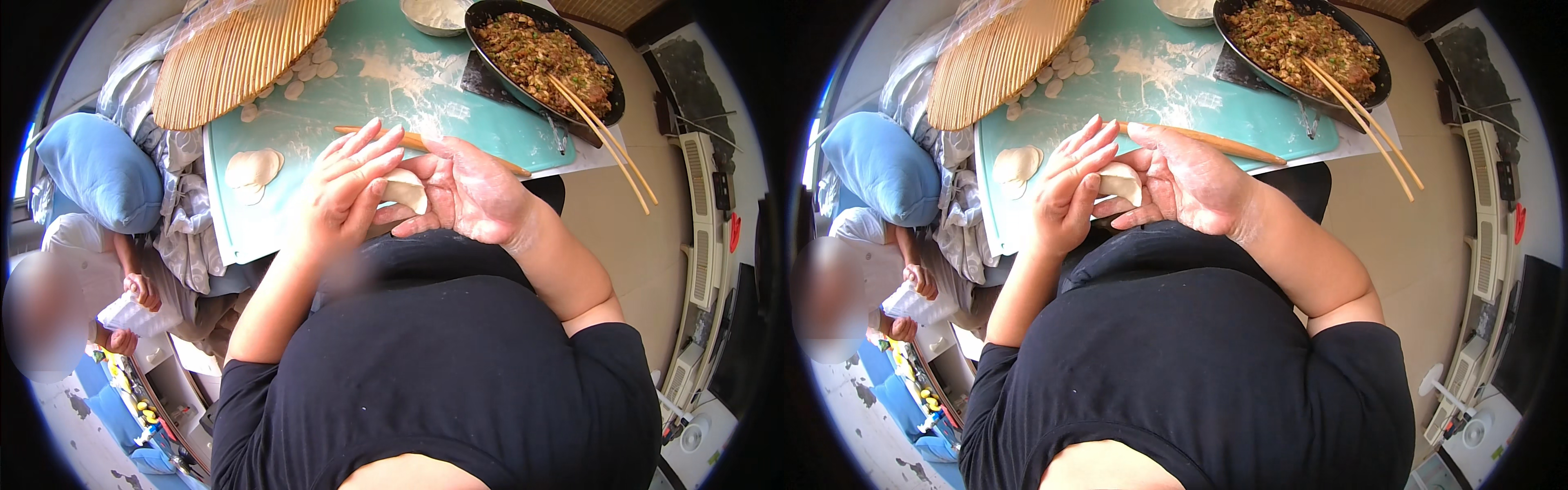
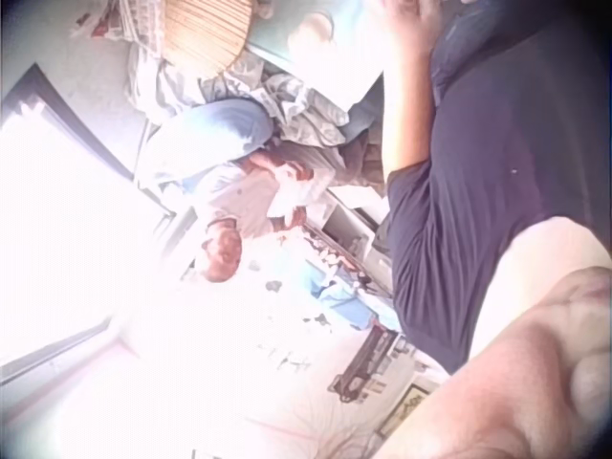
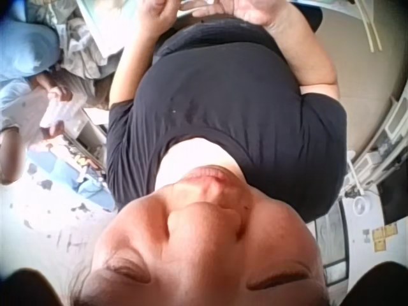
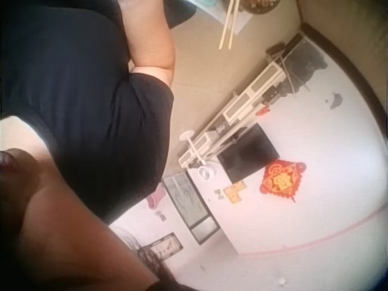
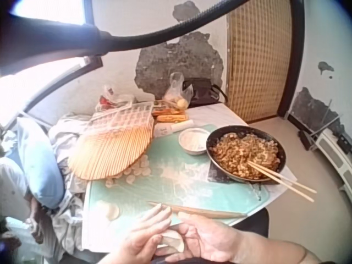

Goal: The person fills round dough wrappers with a meat and vegetable mixture using chopsticks, then folds and pleats the edges to seal them into dumplings. The finished dumplings are placed on a bamboo mat on the table.

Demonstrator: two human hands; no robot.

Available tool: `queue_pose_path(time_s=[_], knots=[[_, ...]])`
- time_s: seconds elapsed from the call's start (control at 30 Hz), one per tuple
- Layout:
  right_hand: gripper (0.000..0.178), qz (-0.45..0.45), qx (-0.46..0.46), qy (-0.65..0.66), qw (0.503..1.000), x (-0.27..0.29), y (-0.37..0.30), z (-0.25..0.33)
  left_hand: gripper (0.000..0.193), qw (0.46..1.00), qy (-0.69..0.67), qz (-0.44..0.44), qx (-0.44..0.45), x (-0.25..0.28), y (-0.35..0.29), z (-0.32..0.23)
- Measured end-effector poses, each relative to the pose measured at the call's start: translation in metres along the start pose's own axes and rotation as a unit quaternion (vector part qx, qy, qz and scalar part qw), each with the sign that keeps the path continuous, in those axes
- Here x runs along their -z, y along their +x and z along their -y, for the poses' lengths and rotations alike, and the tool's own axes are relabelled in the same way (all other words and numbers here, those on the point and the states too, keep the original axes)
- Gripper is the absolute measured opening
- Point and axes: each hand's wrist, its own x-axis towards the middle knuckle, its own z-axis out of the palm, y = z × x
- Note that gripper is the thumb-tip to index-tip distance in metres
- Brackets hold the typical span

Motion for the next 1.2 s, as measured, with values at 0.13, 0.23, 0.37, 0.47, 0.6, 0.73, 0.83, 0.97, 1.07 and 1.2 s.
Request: queue_pose_path(time_s=[0.13, 0.23, 0.37, 0.47, 0.6, 0.73, 0.83, 0.97, 1.07, 1.2], knots=[[0.057, -0.008, -0.009, -0.009, 1.0, -0.004, -0.001, 0.001, 0.032, 1.0, 0.003, 0.001, -0.009, 0.001, -0.004, 0.001], [0.06, -0.003, -0.006, -0.021, 1.0, 0.0, 0.0, 0.0, 0.031, 0.995, -0.086, 0.011, 0.049, 0.002, -0.001, -0.004], [0.063, 0.015, 0.0, -0.035, 0.999, 0.001, -0.001, 0.002, 0.032, 0.988, -0.143, 0.003, 0.056, 0.005, 0.009, -0.014], [0.063, -0.008, -0.022, -0.006, 1.0, 0.002, 0.0, 0.0, 0.033, 0.996, -0.003, 0.072, -0.044, 0.01, 0.012, -0.003], [0.066, -0.033, -0.019, 0.002, 0.999, -0.001, 0.0, 0.0, 0.027, 0.995, 0.026, 0.084, -0.04, 0.01, 0.006, 0.002], [0.067, -0.029, -0.024, -0.001, 0.999, 0.001, 0.0, 0.0, 0.024, 0.998, -0.027, 0.05, -0.022, 0.004, 0.01, -0.002], [0.068, -0.032, -0.019, 0.002, 0.999, 0.002, 0.002, -0.001, 0.023, 0.997, 0.013, 0.057, -0.057, 0.008, 0.018, -0.007], [0.071, -0.07, -0.015, 0.0, 0.997, -0.002, 0.006, -0.003, 0.017, 0.99, 0.073, 0.084, -0.087, 0.011, 0.021, -0.01], [0.072, -0.06, -0.041, 0.018, 0.997, -0.001, 0.009, -0.005, 0.021, 0.989, 0.079, 0.11, -0.059, 0.011, 0.014, -0.009], [0.073, -0.022, -0.06, 0.001, 0.998, 0.007, 0.014, -0.006, 0.052, 0.973, -0.132, 0.062, 0.181, 0.002, -0.002, -0.01]])
